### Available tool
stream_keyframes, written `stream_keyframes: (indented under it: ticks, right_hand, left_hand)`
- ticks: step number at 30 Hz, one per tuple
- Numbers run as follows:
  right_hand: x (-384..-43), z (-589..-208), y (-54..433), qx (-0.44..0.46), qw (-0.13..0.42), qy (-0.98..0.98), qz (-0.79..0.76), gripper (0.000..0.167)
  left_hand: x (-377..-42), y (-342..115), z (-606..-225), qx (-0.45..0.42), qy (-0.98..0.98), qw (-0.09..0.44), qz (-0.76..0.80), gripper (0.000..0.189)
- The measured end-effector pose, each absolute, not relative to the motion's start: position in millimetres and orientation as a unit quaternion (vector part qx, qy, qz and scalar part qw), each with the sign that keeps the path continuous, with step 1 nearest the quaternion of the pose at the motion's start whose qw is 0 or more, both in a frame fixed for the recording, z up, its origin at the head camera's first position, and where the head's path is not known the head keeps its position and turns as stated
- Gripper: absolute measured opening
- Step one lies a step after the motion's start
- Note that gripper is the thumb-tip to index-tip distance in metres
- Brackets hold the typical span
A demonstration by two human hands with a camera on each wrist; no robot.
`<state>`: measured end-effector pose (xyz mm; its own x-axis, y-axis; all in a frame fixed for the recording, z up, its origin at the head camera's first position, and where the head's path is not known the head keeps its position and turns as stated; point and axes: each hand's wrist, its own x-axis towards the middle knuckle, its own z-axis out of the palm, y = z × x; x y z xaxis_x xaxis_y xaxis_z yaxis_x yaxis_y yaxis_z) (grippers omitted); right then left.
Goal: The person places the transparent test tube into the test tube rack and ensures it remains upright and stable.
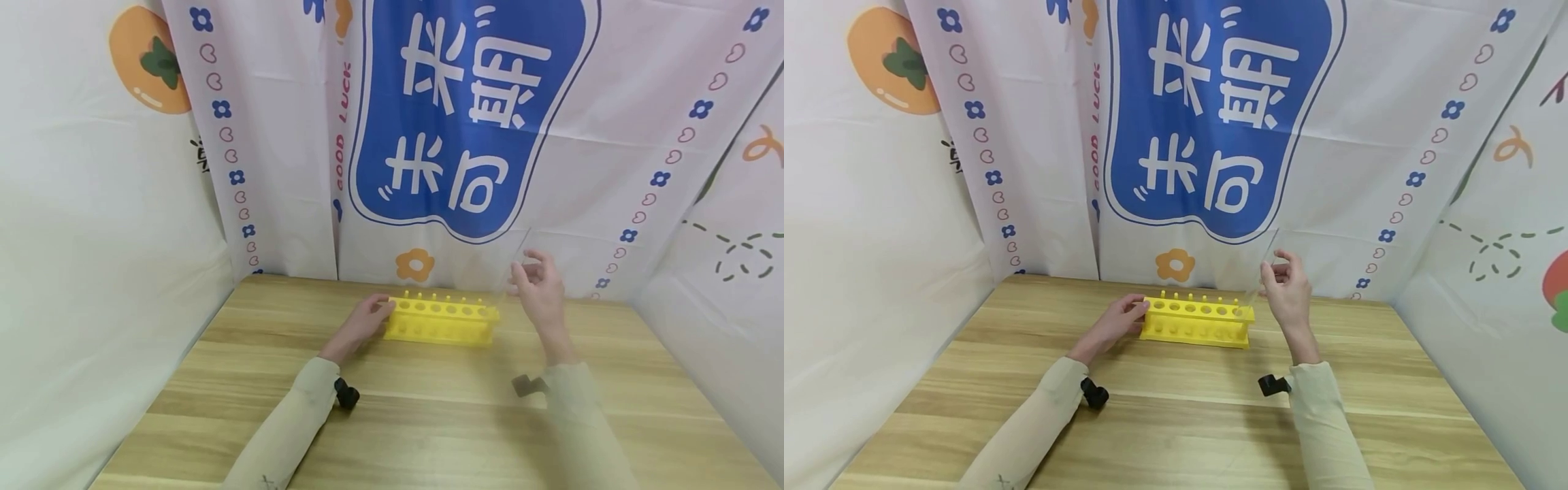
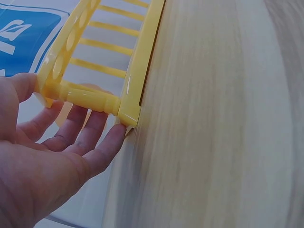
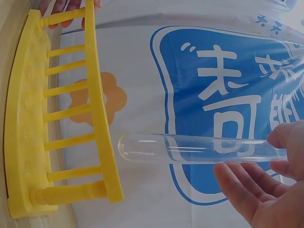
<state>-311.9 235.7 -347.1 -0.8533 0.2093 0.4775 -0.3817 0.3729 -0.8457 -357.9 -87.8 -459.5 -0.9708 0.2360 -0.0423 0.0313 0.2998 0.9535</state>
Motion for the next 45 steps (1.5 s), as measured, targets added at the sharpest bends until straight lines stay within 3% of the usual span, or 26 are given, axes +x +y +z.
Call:
stream_keyframes:
  ticks: [26,32,45]
  right_hand:
    - [-301.5,-346.9,213.7,0.098,0.332,-0.784,0.516,0.035]
    - [-302.9,-355.2,210.9,0.089,0.321,-0.798,0.502,0.035]
    - [-332.5,-395.2,224.4,0.115,0.353,-0.800,0.472,0.034]
  left_hand:
    - [-358.6,-88.0,-460.9,0.088,0.793,0.093,0.595,0.059]
    - [-358.4,-88.5,-461.9,0.086,0.795,0.091,0.594,0.059]
    - [-357.7,-88.4,-460.9,0.087,0.797,0.092,0.591,0.058]
